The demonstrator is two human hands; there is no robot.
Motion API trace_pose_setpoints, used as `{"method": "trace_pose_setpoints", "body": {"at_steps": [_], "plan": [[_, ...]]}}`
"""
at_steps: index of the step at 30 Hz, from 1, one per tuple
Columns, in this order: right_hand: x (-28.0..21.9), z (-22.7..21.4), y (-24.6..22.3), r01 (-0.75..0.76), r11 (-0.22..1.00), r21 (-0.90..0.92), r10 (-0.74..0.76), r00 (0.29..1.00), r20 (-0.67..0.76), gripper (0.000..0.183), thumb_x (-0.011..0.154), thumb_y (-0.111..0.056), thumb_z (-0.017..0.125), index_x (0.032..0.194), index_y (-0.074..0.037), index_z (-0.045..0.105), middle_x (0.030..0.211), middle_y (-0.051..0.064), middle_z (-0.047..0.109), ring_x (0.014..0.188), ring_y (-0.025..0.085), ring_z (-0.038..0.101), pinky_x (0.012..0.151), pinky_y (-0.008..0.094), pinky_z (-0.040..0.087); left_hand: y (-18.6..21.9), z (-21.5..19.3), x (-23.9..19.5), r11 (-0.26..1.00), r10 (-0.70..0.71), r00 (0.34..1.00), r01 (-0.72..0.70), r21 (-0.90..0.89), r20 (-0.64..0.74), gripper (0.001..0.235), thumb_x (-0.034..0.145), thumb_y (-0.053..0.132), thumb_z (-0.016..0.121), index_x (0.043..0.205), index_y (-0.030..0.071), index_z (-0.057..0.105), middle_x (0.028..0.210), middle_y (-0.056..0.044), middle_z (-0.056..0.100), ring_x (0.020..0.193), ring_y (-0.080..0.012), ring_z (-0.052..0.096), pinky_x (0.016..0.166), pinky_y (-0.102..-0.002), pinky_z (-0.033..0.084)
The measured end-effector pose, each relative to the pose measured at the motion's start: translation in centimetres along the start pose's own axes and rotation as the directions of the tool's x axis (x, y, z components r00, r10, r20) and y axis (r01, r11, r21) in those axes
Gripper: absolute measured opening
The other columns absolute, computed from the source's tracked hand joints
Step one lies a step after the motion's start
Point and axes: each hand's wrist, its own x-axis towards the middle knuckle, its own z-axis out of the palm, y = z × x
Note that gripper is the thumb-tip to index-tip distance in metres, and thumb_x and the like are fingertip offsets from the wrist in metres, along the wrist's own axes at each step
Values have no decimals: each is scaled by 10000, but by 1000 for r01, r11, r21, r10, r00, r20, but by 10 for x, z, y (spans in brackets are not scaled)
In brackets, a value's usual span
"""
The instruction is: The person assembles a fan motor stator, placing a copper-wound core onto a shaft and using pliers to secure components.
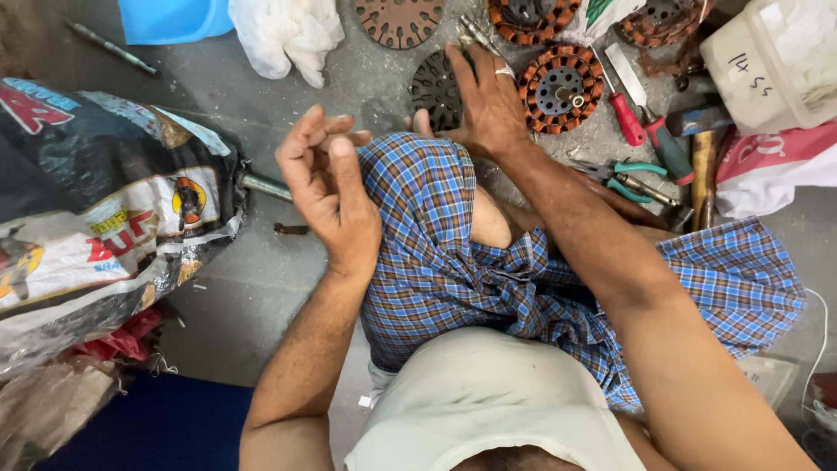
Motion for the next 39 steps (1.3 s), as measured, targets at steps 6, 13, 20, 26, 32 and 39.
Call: {"method": "trace_pose_setpoints", "body": {"at_steps": [6,13,20,26,32,39], "plan": [[-6,-66,-39,126,979,158,-59,925,-376,1258,632,-376,1078,1599,-109,319,1588,197,349,1489,414,354,1225,572,402,1,2,3,998,-10,1000,9,61,14,312,1151,109,548,1443,21,479,1268,-111,627,1103,-155,640,1023,-311,573],[-51,-144,-89,75,-235,969,-44,995,-88,1014,873,-552,802,1624,-73,319,1602,183,469,1428,368,533,1234,599,422,24,8,10,961,91,991,-112,251,94,276,1093,152,609,1339,28,593,1248,-90,662,1036,-145,643,934,-299,550],[-105,-154,-107,-80,-532,843,-128,992,14,808,1039,-669,394,1595,-83,395,1604,164,463,1474,364,488,1233,621,429,49,13,-10,996,22,955,4,-86,296,267,1113,135,621,1324,-24,658,1272,-101,682,1181,-144,646,1075,-295,519],[-124,-154,-112,-76,-514,854,-14,997,80,756,1059,-616,378,1563,-55,429,1561,154,525,1433,328,529,1204,551,435,69,16,-33,928,-200,948,264,-262,247,317,956,66,772,1235,-68,706,1102,-102,774,960,-117,721,888,-256,602],[-130,-148,-113,14,-389,921,48,999,5,622,1103,-509,430,1501,-35,495,1493,140,599,1406,300,573,1238,511,437,97,13,-52,981,-117,974,144,-133,194,274,937,72,798,1176,-46,737,1059,-87,786,943,-103,735,874,-255,619],[-129,-136,-102,116,-242,963,26,993,-113,316,1159,-318,510,1289,-44,598,1242,108,686,1183,265,678,1078,492,563,139,4,-65,898,218,957,-274,345,191,240,897,87,851,1117,40,769,1032,-85,794,901,-116,762,804,-256,606]]}}
